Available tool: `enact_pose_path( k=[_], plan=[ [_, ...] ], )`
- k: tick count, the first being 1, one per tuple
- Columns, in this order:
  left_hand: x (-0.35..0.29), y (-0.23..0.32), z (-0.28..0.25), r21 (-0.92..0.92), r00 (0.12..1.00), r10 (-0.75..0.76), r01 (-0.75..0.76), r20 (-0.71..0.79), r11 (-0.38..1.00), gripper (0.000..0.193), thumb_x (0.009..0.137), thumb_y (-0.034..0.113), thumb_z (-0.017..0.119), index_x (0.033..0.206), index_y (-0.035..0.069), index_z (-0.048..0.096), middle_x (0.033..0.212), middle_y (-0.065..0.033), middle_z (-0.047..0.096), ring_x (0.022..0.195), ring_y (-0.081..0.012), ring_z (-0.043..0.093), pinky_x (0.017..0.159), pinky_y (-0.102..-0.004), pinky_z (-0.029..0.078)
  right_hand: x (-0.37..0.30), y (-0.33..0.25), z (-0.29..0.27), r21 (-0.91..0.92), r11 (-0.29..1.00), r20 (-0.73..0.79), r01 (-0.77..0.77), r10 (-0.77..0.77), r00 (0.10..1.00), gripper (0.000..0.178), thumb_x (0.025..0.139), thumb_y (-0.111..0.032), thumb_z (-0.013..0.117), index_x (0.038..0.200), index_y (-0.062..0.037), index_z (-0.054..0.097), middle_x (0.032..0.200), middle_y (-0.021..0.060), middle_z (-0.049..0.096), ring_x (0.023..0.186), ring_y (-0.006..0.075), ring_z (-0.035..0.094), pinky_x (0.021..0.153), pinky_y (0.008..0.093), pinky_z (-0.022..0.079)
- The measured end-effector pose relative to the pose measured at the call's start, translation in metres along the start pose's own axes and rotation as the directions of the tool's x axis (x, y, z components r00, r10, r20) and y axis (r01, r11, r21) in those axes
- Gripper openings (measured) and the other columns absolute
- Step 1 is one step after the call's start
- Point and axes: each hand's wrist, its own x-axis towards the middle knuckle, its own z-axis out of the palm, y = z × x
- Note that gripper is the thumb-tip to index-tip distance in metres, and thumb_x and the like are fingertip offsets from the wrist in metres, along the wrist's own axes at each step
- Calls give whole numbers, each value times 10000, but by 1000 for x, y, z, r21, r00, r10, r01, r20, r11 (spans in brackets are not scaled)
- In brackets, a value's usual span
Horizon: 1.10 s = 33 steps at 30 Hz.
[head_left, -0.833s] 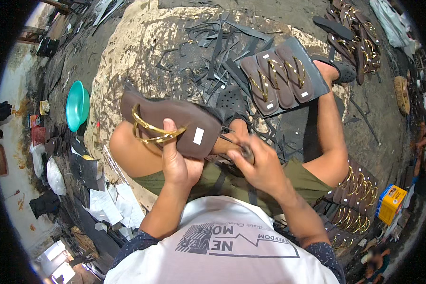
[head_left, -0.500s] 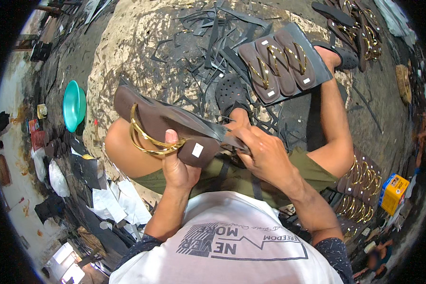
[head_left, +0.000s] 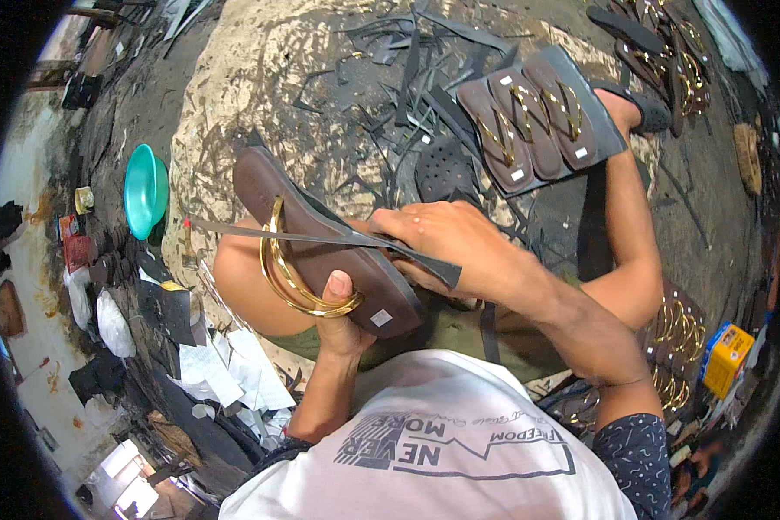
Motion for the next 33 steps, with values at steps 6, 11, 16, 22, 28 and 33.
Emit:
enact_pose_path(
  k=[6, 11, 16, 22, 28, 33],
  plan=[
    [0, 7, 4, -35, 999, 35, -35, -13, 999, 721, 919, 569, 727, 1383, 51, 540, 1228, -97, 655, 1113, -247, 679, 964, -436, 590, 51, 10, 37, -101, 995, -149, 2, -18, 989, 328, 888, -120, 652, 1203, -121, 563, 996, 153, 675, 935, 405, 704, 728, 517, 548],
    [-16, -7, -9, 145, 995, 100, -98, -4, 985, 647, 928, 491, 747, 1371, 67, 542, 1227, -91, 647, 1086, -245, 672, 930, -427, 591, 123, 24, 69, 120, 986, -396, 114, -58, 917, 311, 903, -228, 715, 1131, -71, 574, 892, 187, 674, 783, 401, 696, 678, 524, 537],
    [-21, -12, -23, -59, 984, -137, 144, 111, 988, 610, 873, 391, 843, 1300, 46, 576, 1132, -66, 651, 979, -211, 666, 822, -351, 571, 174, 26, 4, 336, 927, -458, 164, 9, 889, 245, 976, -223, 696, 1131, -57, 605, 712, 74, 630, 583, 211, 621, 556, 388, 494],
    [-8, 14, -25, 274, 976, -28, -33, 217, 961, 633, 987, 402, 691, 1418, -22, 501, 1271, -101, 637, 1165, -222, 636, 1012, -388, 526, 38, -8, -6, 622, 780, -245, -69, 279, 928, 451, 948, -357, 788, 1172, 16, 671, 1004, 173, 739, 941, 143, 670, 814, 363, 538],
    [20, 78, 39, 518, 959, 196, -276, 206, 810, 536, 1035, 518, 645, 1154, -5, 668, 987, -38, 710, 878, -109, 667, 784, -263, 554, -17, -35, 17, 390, 921, -403, -1, 172, 899, 460, 950, -312, 779, 1232, 23, 638, 1118, 244, 725, 1003, 357, 740, 870, 425, 564],
    [10, 90, 27, 460, 989, 59, -114, 132, 880, 547, 1031, 539, 643, 1102, -1, 685, 921, -10, 687, 835, -86, 640, 751, -242, 532, -66, 22, 92, 62, 996, -502, -67, 89, 860, 402, 844, -106, 800, 1206, -59, 632, 1020, 197, 680, 942, 400, 707, 793, 444, 570]
  ],
)
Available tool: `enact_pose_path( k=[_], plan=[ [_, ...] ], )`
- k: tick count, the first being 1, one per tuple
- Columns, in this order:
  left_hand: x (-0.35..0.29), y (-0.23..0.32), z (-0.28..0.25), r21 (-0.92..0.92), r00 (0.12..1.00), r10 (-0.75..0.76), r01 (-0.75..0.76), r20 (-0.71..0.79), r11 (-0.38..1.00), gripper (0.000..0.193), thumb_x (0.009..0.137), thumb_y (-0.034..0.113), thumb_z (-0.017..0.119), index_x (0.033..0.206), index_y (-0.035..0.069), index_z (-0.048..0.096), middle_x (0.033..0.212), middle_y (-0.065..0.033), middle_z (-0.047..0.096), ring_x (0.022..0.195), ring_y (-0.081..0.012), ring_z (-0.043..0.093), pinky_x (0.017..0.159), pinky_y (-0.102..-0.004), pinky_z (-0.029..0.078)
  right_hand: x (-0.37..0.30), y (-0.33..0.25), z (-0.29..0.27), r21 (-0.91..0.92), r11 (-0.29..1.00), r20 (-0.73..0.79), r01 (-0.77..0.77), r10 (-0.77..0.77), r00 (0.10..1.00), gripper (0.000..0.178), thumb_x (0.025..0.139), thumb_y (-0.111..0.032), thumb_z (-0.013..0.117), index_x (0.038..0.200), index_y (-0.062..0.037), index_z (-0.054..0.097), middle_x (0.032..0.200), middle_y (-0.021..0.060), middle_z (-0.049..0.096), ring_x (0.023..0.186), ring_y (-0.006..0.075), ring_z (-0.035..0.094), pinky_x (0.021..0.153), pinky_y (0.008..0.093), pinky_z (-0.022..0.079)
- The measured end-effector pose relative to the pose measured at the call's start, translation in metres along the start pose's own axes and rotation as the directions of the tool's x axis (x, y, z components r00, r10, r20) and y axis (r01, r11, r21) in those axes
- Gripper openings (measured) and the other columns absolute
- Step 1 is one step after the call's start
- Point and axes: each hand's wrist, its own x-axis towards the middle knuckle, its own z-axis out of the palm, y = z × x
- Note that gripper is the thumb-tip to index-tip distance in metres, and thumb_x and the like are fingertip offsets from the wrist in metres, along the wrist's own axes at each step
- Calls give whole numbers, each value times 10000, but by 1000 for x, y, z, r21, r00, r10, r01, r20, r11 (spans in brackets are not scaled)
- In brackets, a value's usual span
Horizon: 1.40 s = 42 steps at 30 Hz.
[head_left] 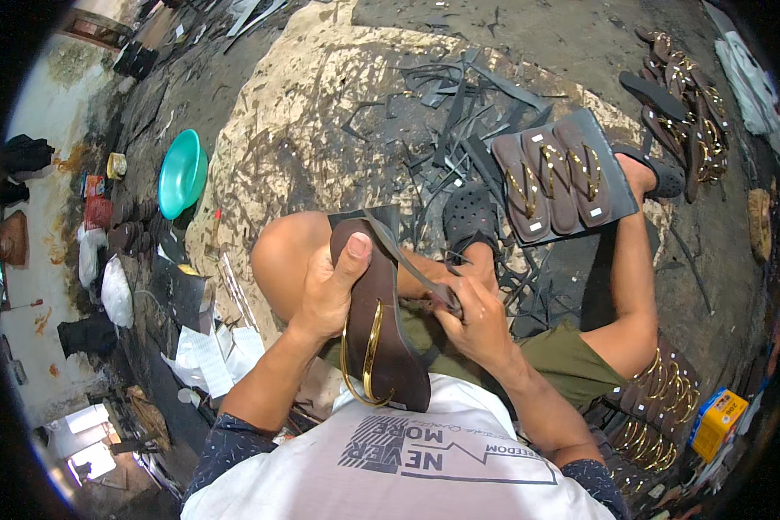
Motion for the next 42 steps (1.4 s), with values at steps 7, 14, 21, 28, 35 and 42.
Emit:
enact_pose_path(
  k=[7, 14, 21, 28, 35, 42],
  plan=[
    [-13, 2, 12, 53, 997, 71, -72, 29, 996, 564, 1003, 549, 679, 1108, -5, 681, 978, -35, 688, 889, -110, 638, 778, -281, 535, 52, -16, -22, -200, 973, 116, 116, -94, 989, 446, 780, -27, 771, 1198, -109, 641, 928, 147, 619, 826, 397, 655, 703, 479, 536],
    [-18, 5, 3, 167, 968, 89, -130, 235, 977, 459, 1025, 461, 687, 1071, 4, 681, 941, -9, 684, 846, -104, 610, 754, -281, 516, 111, -57, -82, -114, 970, 576, 213, -110, 810, 362, 834, -126, 759, 1149, -60, 593, 941, 175, 651, 889, 425, 678, 738, 515, 546],
    [-20, 11, 6, 160, 938, -5, -54, 346, 986, 328, 991, 315, 772, 1124, 23, 702, 969, -7, 713, 872, -82, 617, 758, -275, 527, 158, -76, -98, 9, 974, 845, 227, -128, 519, 319, 837, -93, 681, 1133, -5, 602, 868, 228, 684, 871, 470, 680, 753, 553, 538],
    [-2, 15, 12, 344, 868, -75, -113, 491, 932, 405, 1029, 362, 710, 1226, 10, 675, 1045, -35, 710, 963, -103, 630, 841, -304, 541, 179, -77, -106, -55, 989, 915, 140, -6, 404, 399, 818, -69, 668, 1213, -26, 635, 1008, 243, 723, 968, 458, 690, 836, 517, 549],
    [-8, -19, -32, -369, 919, 260, -141, 297, 919, 1231, 819, 952, 469, 1574, -16, 382, 1441, -218, 583, 1315, -346, 585, 1121, -494, 469, 124, -19, -158, 189, 977, 458, 103, -180, 871, 580, 884, -45, 727, 1447, -64, 588, 1259, 172, 722, 1129, 309, 730, 979, 383, 560],
    [47, -30, 80, -312, 874, 238, -387, -424, 867, 418, 966, 308, 794, 1276, 119, 589, 1222, -51, 649, 1193, -208, 618, 1061, -458, 520, 59, -5, -61, -54, 991, -66, 121, -125, 990, 469, 849, -33, 751, 1298, 1, 621, 1035, 202, 706, 840, 338, 716, 735, 387, 575]
  ],
)
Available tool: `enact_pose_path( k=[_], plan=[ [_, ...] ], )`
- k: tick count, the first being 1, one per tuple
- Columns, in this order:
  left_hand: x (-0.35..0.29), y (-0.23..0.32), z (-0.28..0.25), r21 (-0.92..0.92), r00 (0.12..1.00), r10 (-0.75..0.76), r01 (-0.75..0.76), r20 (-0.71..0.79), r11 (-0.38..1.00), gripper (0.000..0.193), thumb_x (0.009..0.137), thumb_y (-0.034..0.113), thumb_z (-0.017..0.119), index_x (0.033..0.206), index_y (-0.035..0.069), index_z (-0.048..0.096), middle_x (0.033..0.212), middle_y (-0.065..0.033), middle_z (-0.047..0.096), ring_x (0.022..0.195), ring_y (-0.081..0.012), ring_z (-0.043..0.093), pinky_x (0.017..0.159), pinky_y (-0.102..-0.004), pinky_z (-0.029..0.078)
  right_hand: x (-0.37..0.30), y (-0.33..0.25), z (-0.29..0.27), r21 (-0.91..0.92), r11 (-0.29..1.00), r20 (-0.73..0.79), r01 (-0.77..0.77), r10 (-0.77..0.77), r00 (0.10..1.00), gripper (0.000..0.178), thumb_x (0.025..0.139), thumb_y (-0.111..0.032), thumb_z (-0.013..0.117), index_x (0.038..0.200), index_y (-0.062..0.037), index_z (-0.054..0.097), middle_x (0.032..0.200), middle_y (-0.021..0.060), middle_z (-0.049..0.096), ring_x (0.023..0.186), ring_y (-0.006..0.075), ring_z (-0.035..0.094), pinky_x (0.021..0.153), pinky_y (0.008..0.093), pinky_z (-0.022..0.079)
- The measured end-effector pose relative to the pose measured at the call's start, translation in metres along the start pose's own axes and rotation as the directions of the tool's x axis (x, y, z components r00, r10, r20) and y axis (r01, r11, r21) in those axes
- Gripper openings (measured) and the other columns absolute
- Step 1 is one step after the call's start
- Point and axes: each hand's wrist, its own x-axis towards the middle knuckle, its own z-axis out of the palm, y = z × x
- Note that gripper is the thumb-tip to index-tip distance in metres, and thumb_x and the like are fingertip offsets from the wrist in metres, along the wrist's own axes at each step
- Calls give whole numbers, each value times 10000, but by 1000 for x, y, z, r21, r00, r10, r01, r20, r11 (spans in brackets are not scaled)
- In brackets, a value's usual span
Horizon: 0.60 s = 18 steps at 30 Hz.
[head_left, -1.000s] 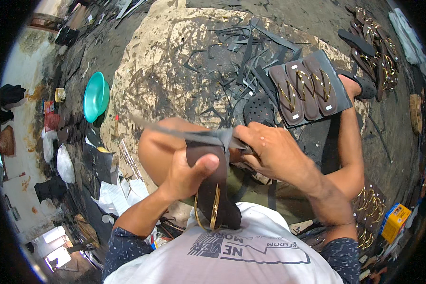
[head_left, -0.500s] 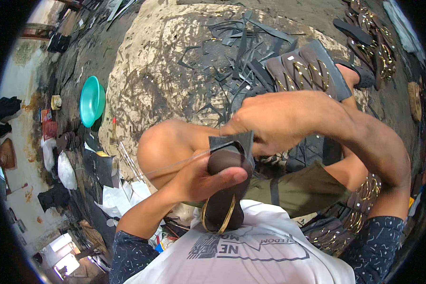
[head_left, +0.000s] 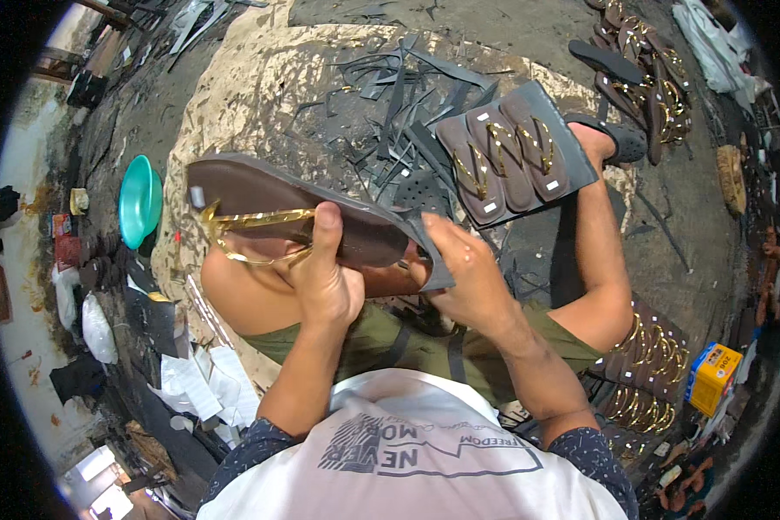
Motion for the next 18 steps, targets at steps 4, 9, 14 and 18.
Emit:
enact_pose_path(
  k=[4, 9, 14, 18],
  plan=[
    [1, -15, -20, -73, 984, -168, 164, -54, 984, 360, 997, 356, 751, 1189, 82, 620, 1089, -43, 676, 974, -185, 689, 870, -390, 606, -40, -1, 20, 207, 919, 135, -334, 312, 941, 401, 862, -2, 726, 1250, -7, 627, 1070, 214, 711, 926, 425, 708, 781, 456, 572],
    [-11, -22, -21, -78, 971, -219, 212, -100, 974, 306, 1015, 321, 732, 1165, 72, 640, 1082, -25, 677, 932, -164, 695, 845, -369, 609, -72, 3, 7, -92, 940, 76, -330, 337, 938, 461, 859, -16, 748, 1297, -41, 610, 1031, 181, 707, 920, 440, 700, 765, 476, 577],
    [-12, -24, -51, -24, 977, -213, 212, -24, 977, 430, 986, 351, 762, 1208, 16, 609, 1101, -90, 691, 914, -202, 710, 842, -401, 625, -23, 0, 8, -36, 984, 304, -172, 175, 936, 381, 870, -111, 739, 1220, -38, 607, 1095, 224, 721, 992, 437, 697, 774, 509, 563],
    [-23, -28, -52, 87, 977, -212, 212, -14, 973, 453, 993, 356, 739, 1211, -13, 590, 1102, -144, 696, 947, -264, 719, 865, -442, 624, 13, 14, 37, 39, 998, 215, -43, 33, 976, 344, 982, -302, 700, 1223, -71, 615, 919, 155, 761, 754, 326, 736, 651, 398, 546]
  ],
)
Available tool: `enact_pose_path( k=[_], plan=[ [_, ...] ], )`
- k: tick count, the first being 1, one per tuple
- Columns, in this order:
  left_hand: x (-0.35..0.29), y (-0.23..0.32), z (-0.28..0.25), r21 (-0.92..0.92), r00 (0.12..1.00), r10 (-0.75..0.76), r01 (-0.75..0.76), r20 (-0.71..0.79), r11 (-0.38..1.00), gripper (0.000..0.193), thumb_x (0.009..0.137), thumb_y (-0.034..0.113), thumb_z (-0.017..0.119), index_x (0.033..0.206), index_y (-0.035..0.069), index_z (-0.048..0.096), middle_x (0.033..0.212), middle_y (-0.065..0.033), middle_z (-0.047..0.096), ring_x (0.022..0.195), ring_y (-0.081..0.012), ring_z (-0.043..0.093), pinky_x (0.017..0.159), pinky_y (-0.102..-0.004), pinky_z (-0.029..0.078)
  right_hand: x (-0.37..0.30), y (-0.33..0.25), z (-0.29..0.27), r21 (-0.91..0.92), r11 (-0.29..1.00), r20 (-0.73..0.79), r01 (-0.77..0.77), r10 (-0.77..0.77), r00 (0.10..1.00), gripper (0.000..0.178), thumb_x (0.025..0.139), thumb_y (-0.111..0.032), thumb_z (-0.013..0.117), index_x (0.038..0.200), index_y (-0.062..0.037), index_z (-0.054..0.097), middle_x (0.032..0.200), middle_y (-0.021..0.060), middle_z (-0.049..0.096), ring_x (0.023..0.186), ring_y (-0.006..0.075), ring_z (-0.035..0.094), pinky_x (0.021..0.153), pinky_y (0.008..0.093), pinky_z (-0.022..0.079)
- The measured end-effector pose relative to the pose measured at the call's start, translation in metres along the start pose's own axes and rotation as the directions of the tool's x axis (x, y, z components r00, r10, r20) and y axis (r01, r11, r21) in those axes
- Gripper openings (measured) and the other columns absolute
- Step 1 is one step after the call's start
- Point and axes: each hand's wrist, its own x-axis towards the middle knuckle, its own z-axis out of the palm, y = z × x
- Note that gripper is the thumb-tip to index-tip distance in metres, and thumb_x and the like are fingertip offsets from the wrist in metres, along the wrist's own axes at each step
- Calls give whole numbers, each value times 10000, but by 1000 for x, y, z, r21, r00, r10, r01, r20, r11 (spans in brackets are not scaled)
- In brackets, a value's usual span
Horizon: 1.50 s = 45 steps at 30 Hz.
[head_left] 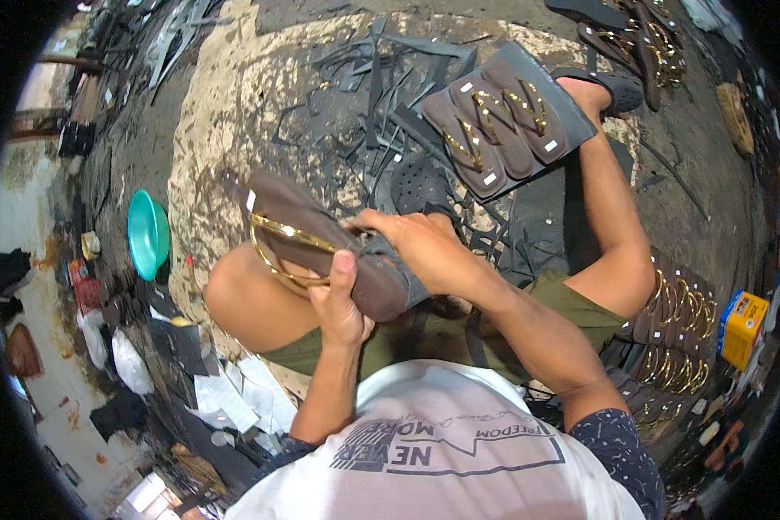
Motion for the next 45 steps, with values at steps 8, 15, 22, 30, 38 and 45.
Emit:
enact_pose_path(
  k=[8, 15, 22, 30, 38, 45],
  plan=[
    [32, 5, 73, -4, 920, -85, 94, 382, 996, 737, 1045, 656, 498, 1412, 17, 493, 1229, -119, 657, 1093, -231, 668, 986, -432, 541, -2, 16, -55, 814, 437, 130, -383, 505, 853, 604, 909, -543, 786, 1123, 10, 673, 796, 66, 701, 581, 134, 620, 543, 297, 506],
    [76, -182, 127, 230, 872, -483, 455, 80, 860, 805, 1047, 620, 501, 1618, 81, 328, 1643, -130, 374, 1475, -294, 392, 1196, -447, 284, -26, 50, -210, 847, 522, -466, 102, 635, 616, 445, 966, -435, 766, 1120, -37, 641, 828, 35, 680, 604, 102, 607, 514, 258, 518],
    [162, -255, 93, 309, 858, -512, 475, 48, 824, 557, 1025, 507, 623, 1377, 75, 601, 1052, -16, 679, 724, -138, 558, 570, -285, 422, -125, 19, -176, 214, 793, -291, -571, 609, 738, 515, 989, -299, 733, 1347, 46, 600, 1188, 162, 721, 1098, 246, 692, 952, 359, 545],
    [198, -234, 126, 416, 933, -360, 333, -15, 846, 758, 901, 407, 823, 1390, -90, 525, 1269, -221, 671, 1146, -284, 648, 970, -420, 533, -148, 21, -143, 560, 512, -173, -652, 841, 512, 493, 1060, -209, 624, 1458, 43, 475, 1092, 85, 695, 826, 166, 665, 739, 374, 574],
    [153, -159, 137, 250, 853, -521, 497, 36, 831, 826, 893, 504, 823, 1406, -61, 508, 1216, -168, 690, 1016, -273, 722, 846, -414, 627, -131, 24, -108, 51, 605, -93, -795, 795, 599, 461, 1101, -374, 507, 1305, 39, 526, 1193, 345, 679, 1117, 539, 645, 932, 563, 522],
    [147, -132, 137, 118, 738, -666, 655, 108, 746, 713, 942, 461, 786, 1402, -11, 514, 1213, -157, 691, 1023, -283, 729, 875, -453, 634, -110, 55, -84, -288, 646, -182, -707, 688, 703, 402, 1068, -361, 583, 1139, 32, 544, 1045, 325, 702, 906, 525, 694, 731, 584, 567]
  ],
)
